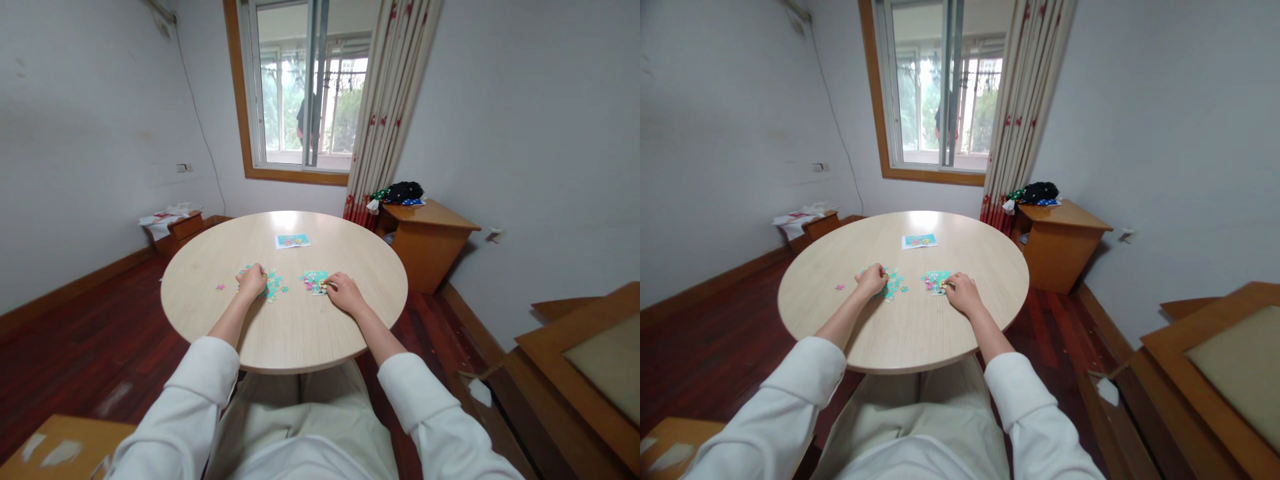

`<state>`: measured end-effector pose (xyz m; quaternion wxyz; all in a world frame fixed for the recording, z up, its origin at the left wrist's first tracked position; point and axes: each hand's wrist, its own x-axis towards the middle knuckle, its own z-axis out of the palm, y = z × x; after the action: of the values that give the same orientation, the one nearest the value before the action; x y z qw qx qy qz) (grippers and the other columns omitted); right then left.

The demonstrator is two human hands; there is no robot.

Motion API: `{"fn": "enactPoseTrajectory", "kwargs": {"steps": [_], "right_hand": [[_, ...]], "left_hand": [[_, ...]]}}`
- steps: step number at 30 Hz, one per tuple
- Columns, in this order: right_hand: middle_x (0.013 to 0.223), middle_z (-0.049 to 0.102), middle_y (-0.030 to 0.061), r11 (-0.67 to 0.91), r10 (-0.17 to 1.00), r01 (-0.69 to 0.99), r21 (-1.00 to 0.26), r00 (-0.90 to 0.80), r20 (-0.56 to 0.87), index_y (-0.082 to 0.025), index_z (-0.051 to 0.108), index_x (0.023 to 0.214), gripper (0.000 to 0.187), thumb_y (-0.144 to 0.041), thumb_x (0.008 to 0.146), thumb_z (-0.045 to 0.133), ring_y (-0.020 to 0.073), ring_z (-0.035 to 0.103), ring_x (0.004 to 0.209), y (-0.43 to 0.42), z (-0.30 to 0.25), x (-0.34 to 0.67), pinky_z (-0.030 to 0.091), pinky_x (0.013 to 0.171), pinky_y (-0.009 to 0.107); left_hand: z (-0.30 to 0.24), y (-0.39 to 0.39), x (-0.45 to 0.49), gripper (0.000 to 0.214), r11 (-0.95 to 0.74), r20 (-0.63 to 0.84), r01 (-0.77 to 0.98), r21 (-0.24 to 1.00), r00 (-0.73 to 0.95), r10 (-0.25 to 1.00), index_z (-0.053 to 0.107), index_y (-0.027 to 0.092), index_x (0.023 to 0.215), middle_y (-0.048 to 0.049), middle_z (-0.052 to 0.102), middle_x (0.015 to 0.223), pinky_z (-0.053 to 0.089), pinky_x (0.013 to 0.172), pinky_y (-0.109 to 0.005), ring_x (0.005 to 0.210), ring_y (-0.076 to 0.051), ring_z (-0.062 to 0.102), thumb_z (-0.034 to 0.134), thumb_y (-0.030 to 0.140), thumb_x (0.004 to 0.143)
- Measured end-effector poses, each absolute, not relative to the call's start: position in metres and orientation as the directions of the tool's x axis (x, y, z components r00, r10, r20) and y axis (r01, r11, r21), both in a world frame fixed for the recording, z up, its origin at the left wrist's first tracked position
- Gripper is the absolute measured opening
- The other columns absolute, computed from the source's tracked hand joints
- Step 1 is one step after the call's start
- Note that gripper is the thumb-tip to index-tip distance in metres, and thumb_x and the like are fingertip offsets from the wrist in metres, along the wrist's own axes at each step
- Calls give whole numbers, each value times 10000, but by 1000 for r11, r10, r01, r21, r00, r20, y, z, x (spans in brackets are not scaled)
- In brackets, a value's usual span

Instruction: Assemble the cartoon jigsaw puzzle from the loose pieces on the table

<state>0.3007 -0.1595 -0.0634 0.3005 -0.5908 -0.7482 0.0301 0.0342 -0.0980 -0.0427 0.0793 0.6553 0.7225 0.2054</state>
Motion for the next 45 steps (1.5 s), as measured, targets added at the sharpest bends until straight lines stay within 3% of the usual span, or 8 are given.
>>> {"fn": "enactPoseTrajectory", "kwargs": {"steps": [4,8,11,14,19,29,45], "right_hand": [[1023,654,68,307,903,861,-405,-130,408,-204,697,935,202,-160,826,532,189,565,996,-159,-63,301,394,894,324],[1013,654,67,304,904,866,-396,-132,407,-205,695,935,205,-159,827,526,189,566,983,-160,-63,301,393,888,327],[1014,654,66,305,904,868,-391,-135,406,-205,694,934,203,-157,829,527,186,566,980,-160,-63,301,391,881,321],[1012,656,65,305,903,870,-388,-135,407,-205,696,935,203,-159,830,529,185,565,976,-160,-63,300,391,875,315],[994,659,66,305,902,871,-384,-135,409,-205,701,933,204,-165,829,531,186,561,970,-160,-63,300,390,877,315],[1011,655,68,302,904,872,-386,-133,406,-195,697,942,200,-158,831,534,186,557,976,-161,-61,300,386,876,315],[1005,658,64,310,898,864,-396,-130,420,-207,697,935,213,-151,814,532,185,558,970,-160,-62,302,392,885,324]], "left_hand": [[-48,-103,41,83,-58,280,799,598,-141,950,614,198,803,-57,712,886,408,848,-386,915,-240,637,551,173,755],[-50,-107,55,77,-211,265,441,872,-64,962,628,166,697,-54,701,758,484,708,-307,762,-196,659,664,232,681],[-49,-113,65,146,-228,226,250,941,38,973,659,155,679,-52,701,716,504,685,-299,726,-189,664,726,278,639],[-48,-120,75,133,-226,205,235,945,111,972,689,146,724,-57,713,751,499,662,-273,727,-172,659,716,261,663],[-50,-129,98,129,-184,130,373,909,164,978,708,114,779,-37,669,631,428,524,-231,582,-136,604,655,211,713],[-49,-139,115,131,-229,144,661,714,181,973,741,157,810,-55,731,780,443,722,-286,766,-180,639,653,232,749],[-53,-134,119,157,-178,104,632,754,152,983,738,180,752,-44,733,743,445,707,-274,798,-194,644,701,329,717]]}}
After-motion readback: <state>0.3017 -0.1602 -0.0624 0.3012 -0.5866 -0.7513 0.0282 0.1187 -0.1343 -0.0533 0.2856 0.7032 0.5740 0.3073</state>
